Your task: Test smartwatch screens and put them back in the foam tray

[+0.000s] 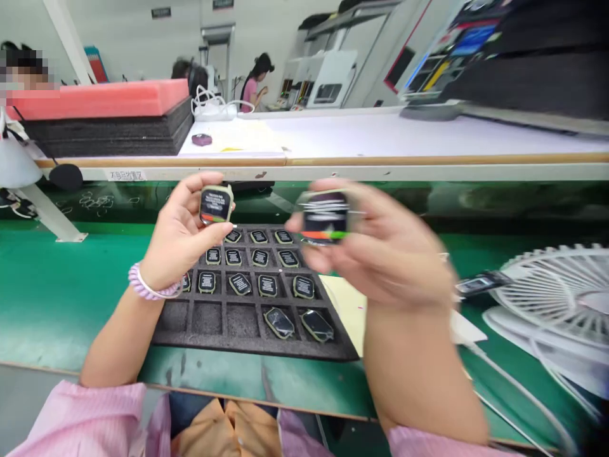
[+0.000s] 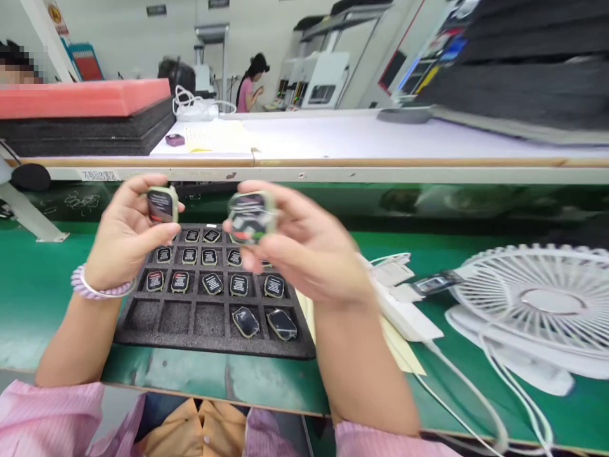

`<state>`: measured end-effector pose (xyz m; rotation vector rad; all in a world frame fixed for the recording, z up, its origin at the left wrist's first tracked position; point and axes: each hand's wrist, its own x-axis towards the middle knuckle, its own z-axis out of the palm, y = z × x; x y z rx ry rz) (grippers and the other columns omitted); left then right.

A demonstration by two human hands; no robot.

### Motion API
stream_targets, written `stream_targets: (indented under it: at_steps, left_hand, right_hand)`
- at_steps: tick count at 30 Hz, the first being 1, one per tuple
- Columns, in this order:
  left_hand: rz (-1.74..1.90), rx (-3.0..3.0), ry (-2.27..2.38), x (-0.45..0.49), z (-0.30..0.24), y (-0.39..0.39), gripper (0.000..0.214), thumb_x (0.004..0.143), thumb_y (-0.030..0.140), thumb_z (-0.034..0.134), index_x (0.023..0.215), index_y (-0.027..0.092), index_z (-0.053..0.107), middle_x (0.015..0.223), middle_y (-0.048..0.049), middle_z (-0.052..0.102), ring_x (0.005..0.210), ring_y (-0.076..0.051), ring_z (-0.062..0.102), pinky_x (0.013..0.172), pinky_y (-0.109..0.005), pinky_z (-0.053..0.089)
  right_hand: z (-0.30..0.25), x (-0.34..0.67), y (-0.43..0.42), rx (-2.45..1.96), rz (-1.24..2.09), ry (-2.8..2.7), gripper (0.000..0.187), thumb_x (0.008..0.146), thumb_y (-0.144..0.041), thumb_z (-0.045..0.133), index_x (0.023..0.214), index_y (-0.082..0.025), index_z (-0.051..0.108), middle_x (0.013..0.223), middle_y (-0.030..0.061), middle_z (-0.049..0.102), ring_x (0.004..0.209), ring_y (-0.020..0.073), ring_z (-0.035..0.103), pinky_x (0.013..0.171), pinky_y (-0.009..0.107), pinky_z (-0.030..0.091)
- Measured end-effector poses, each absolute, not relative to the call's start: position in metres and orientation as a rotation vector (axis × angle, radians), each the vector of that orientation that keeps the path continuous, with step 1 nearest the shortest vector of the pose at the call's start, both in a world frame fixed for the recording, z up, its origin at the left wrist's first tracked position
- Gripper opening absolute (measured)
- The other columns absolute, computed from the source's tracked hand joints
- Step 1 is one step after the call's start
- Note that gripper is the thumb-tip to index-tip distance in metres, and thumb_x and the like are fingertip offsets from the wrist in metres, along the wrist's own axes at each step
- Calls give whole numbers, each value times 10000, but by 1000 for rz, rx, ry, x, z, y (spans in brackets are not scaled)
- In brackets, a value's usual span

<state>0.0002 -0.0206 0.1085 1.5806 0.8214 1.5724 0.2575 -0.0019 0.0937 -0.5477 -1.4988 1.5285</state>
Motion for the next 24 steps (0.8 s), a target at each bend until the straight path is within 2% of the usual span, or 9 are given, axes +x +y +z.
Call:
stream_targets:
  at_steps: [2,6,13,18,24]
  left_hand:
    - [1529,1541,847,10,97,-8,592,734,201,864,1261,219,596,1029,-32,685,865,-140,676,702,-200,599]
    - [1455,1523,853,18,84,4,625,708,187,823,1274,225,561,1051,-20,680,810,-115,683,761,-224,625]
    - [1435,1501,867,21,80,6,567,747,233,827,1255,193,579,997,-14,712,655,-84,687,646,-199,628]
    - [1400,1454,834,24,78,5,640,778,231,781,1376,184,556,1119,-56,742,766,-133,772,754,-247,685]
    - [1363,1409,874,26,78,3,617,794,230,715,1391,175,571,1159,-71,756,757,-145,786,771,-279,701]
  right_hand:
    - [93,244,12,-495,1619,-1420,626,776,-301,935,1325,-297,635,1062,17,772,725,128,710,671,271,610]
    - [79,224,32,-484,1749,-1289,651,743,-150,867,1323,-245,585,1086,40,791,820,155,770,753,286,622]
    - [72,221,33,-497,1644,-1341,535,756,-142,833,1225,-235,593,1019,-5,754,712,95,691,663,232,557]
    - [73,218,33,-512,1585,-1361,494,739,-144,798,1180,-234,593,893,-43,692,684,101,664,640,248,551]
    - [72,215,34,-527,1551,-1364,485,722,-162,808,1152,-236,595,889,-48,678,661,94,642,641,258,560]
